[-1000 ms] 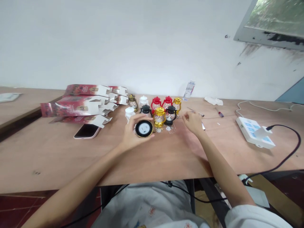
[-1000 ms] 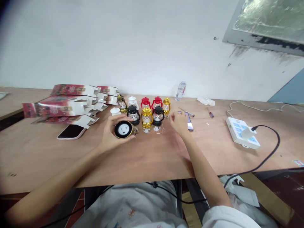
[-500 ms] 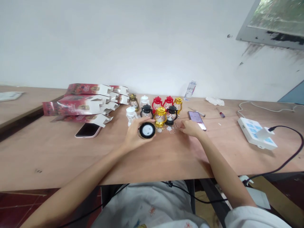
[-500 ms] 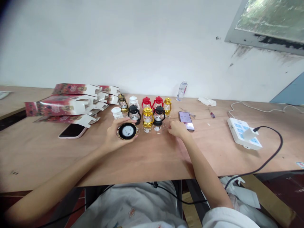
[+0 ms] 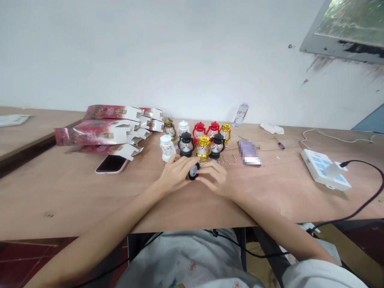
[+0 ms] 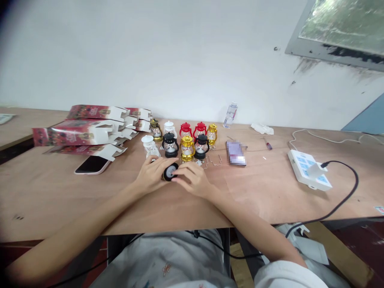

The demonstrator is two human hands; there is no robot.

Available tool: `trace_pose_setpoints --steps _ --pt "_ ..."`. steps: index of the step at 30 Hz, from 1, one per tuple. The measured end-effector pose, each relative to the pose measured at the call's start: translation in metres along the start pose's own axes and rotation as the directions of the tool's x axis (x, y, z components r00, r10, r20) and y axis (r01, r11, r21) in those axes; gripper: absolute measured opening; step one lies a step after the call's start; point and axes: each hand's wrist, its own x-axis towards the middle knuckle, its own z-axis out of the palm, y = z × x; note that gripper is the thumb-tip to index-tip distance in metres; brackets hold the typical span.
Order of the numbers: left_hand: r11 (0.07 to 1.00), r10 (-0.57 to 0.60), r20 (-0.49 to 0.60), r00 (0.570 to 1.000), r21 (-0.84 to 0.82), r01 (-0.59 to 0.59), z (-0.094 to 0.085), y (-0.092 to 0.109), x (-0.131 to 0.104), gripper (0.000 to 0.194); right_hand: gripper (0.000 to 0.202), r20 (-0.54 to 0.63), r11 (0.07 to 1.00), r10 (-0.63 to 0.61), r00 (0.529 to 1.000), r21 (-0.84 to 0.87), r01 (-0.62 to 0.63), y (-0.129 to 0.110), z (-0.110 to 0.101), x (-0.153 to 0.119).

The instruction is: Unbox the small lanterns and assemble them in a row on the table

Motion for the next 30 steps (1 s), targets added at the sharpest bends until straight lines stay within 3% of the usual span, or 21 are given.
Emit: trace_pose_setpoints --steps 5,12,17,30 --pt "1.0 0.012 0.04 0.999 -0.001 -0.012 0.0013 0.0017 0.0009 0.04 0.007 0.024 0.997 -0.046 0.999 0.063 0.045 0.0002 0.0122 -0.0047" --pt "0.999 0.041 0.016 0.999 0.035 -0.042 -0.0012 0.0025 0.0028 0.035 0.007 0.001 0.989 0.099 0.995 0.112 -0.098 -0.0023 0.0092 -0.0043" --pt "0.997 0.064 0.008 0.998 0.049 -0.064 -0.0006 0.0048 0.0036 0.029 0.007 0.002 0.983 0.13 0.992 0.132 -0.129 -0.0022 0.0085 -0.0022" --pt "0.998 0.039 0.015 0.999 0.05 -0.04 0.0007 0.0057 0.0004 0.031 0.005 -0.009 0.995 0.07 0.997 0.068 -0.07 0.0008 0.0081 -0.0039"
